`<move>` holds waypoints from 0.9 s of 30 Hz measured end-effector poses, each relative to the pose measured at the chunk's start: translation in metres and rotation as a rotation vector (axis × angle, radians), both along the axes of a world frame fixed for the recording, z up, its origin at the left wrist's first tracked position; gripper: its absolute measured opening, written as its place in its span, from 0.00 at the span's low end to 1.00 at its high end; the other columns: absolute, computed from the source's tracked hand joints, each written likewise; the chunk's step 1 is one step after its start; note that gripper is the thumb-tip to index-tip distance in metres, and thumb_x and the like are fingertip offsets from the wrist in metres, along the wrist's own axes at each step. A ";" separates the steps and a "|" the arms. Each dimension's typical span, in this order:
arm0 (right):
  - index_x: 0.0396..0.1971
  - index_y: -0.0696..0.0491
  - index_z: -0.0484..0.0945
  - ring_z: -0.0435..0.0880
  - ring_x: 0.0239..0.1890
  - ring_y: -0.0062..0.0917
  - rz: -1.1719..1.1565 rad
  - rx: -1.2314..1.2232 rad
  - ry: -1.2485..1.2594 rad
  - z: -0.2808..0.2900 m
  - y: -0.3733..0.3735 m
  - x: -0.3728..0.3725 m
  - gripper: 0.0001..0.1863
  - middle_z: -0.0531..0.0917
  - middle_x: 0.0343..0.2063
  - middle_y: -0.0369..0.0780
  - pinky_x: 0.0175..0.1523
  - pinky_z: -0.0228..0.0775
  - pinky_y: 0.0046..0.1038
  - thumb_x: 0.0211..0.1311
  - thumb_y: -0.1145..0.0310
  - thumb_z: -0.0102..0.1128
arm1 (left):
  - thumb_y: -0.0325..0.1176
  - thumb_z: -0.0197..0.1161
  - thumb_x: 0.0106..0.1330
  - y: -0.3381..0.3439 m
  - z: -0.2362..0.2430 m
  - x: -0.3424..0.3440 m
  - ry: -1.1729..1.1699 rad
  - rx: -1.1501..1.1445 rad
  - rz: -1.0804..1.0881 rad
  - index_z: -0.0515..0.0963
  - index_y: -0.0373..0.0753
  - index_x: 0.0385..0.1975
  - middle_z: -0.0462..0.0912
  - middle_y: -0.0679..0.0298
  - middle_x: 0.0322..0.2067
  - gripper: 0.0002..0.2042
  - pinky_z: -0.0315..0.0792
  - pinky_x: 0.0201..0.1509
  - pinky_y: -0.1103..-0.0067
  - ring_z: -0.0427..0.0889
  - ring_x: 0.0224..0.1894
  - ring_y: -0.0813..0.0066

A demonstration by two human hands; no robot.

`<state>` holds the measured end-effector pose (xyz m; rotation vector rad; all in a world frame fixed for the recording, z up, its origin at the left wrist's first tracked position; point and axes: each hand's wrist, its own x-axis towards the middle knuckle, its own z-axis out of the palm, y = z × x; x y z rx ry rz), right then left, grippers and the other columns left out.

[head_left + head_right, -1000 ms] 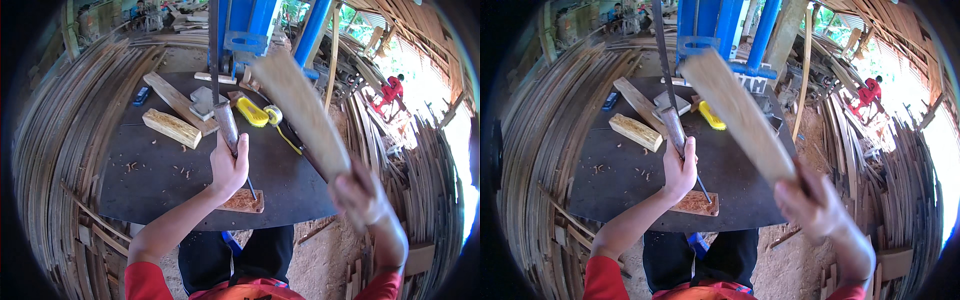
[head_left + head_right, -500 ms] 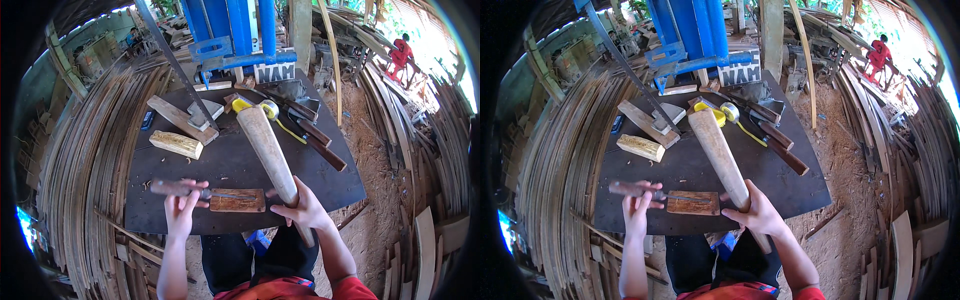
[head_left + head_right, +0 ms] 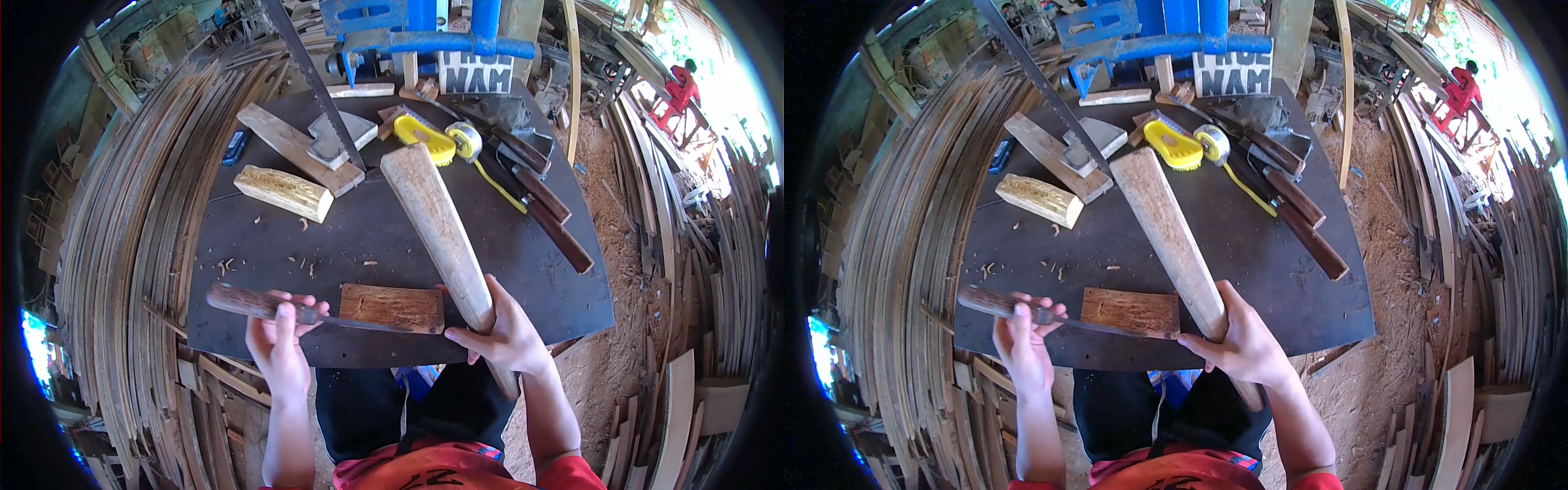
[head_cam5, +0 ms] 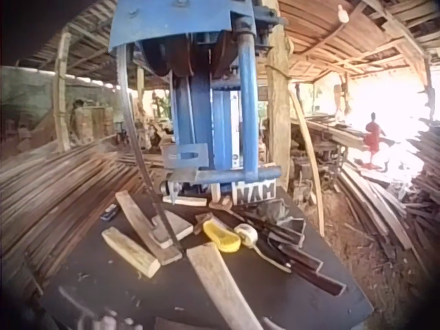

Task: Using a chisel and wooden mallet to carve or clear wood, followed by cleaning the piece with a brush.

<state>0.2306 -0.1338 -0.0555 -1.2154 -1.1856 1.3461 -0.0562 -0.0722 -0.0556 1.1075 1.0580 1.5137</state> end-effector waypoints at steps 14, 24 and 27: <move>0.60 0.62 0.63 0.82 0.25 0.16 -0.009 -0.025 0.031 0.001 0.003 -0.001 0.30 0.81 0.54 0.44 0.24 0.76 0.19 0.61 0.79 0.69 | 0.34 0.59 0.74 -0.013 -0.005 0.024 -0.024 0.149 -0.007 0.70 0.36 0.54 0.79 0.52 0.44 0.14 0.89 0.34 0.69 0.88 0.40 0.57; 0.53 0.59 0.67 0.84 0.46 0.54 0.067 0.265 -0.748 0.013 0.004 -0.029 0.31 0.83 0.39 0.56 0.50 0.76 0.40 0.52 0.70 0.77 | 0.34 0.56 0.76 -0.019 -0.013 0.010 -0.186 -0.022 -0.071 0.66 0.37 0.53 0.80 0.53 0.40 0.13 0.88 0.37 0.67 0.89 0.38 0.58; 0.51 0.60 0.68 0.85 0.43 0.54 0.081 0.288 -0.769 0.009 0.011 -0.047 0.30 0.83 0.37 0.56 0.47 0.77 0.40 0.53 0.68 0.77 | 0.38 0.56 0.77 -0.007 -0.014 -0.006 -0.209 -0.049 -0.091 0.66 0.38 0.53 0.81 0.54 0.40 0.13 0.88 0.37 0.68 0.89 0.38 0.59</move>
